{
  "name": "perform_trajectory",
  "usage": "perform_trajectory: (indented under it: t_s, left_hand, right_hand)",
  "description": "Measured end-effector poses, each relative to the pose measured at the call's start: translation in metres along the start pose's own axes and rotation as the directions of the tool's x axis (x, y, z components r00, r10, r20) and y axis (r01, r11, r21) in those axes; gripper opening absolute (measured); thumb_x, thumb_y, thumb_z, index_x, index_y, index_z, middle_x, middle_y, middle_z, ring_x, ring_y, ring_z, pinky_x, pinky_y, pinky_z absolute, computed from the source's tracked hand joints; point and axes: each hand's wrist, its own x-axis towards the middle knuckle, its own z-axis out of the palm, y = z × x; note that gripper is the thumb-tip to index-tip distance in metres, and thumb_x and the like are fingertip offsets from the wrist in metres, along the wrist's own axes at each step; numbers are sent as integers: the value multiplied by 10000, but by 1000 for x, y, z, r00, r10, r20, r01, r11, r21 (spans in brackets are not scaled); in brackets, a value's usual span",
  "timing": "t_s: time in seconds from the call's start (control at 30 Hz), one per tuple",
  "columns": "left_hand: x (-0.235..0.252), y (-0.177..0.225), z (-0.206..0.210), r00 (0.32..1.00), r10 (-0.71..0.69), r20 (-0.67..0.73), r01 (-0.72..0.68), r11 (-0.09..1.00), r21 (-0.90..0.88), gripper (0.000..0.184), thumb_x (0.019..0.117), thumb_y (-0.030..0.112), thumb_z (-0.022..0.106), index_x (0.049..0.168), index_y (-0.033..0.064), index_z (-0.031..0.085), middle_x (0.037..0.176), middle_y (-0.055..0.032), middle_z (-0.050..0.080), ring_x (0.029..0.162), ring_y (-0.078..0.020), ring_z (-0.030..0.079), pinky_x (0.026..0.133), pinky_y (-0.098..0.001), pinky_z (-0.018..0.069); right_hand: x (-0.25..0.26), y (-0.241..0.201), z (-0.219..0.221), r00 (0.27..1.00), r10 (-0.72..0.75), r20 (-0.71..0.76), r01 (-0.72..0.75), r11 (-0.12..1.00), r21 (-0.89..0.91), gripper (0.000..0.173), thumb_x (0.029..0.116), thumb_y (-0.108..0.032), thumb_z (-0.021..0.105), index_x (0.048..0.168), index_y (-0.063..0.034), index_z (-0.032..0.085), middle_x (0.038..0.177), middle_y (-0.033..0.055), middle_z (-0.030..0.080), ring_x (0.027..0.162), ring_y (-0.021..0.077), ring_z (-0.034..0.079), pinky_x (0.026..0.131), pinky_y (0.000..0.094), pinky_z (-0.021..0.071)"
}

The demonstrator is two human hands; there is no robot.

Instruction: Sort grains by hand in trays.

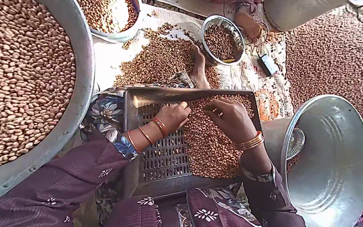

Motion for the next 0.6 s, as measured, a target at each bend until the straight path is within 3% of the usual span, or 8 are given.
perform_trajectory:
  t_s: [0.13, 0.4, 0.6]
  left_hand:
    - [5, 4, -2, 996, -35, 81, 36, 999, -17, 199, 1025, 129, 605, 1128, -35, 652, 1104, -220, 633, 925, -396, 692, 718, -520, 570]
    - [1, 3, 1, 997, -72, -20, 70, 995, -74, 197, 992, 186, 628, 1074, 23, 702, 1051, -163, 662, 840, -347, 704, 644, -515, 566]
    - [3, 6, -1, 990, -141, 20, 142, 981, -131, 244, 985, 213, 636, 1157, 52, 699, 1092, -155, 663, 891, -357, 696, 688, -540, 559]
  right_hand:
    - [1, 0, 1, 1000, 13, 26, -12, 1000, -13, 142, 985, -157, 666, 1069, -94, 762, 988, 79, 737, 805, 226, 723, 723, 436, 603]
    - [4, -2, 9, 998, 32, 60, -27, 996, -82, 141, 987, -134, 657, 1073, -87, 758, 972, 106, 733, 788, 276, 721, 692, 483, 592]
    - [11, 3, 43, 979, 36, 202, 7, 978, -211, 145, 955, -90, 680, 1073, -98, 764, 1045, 185, 661, 831, 359, 696, 633, 513, 569]
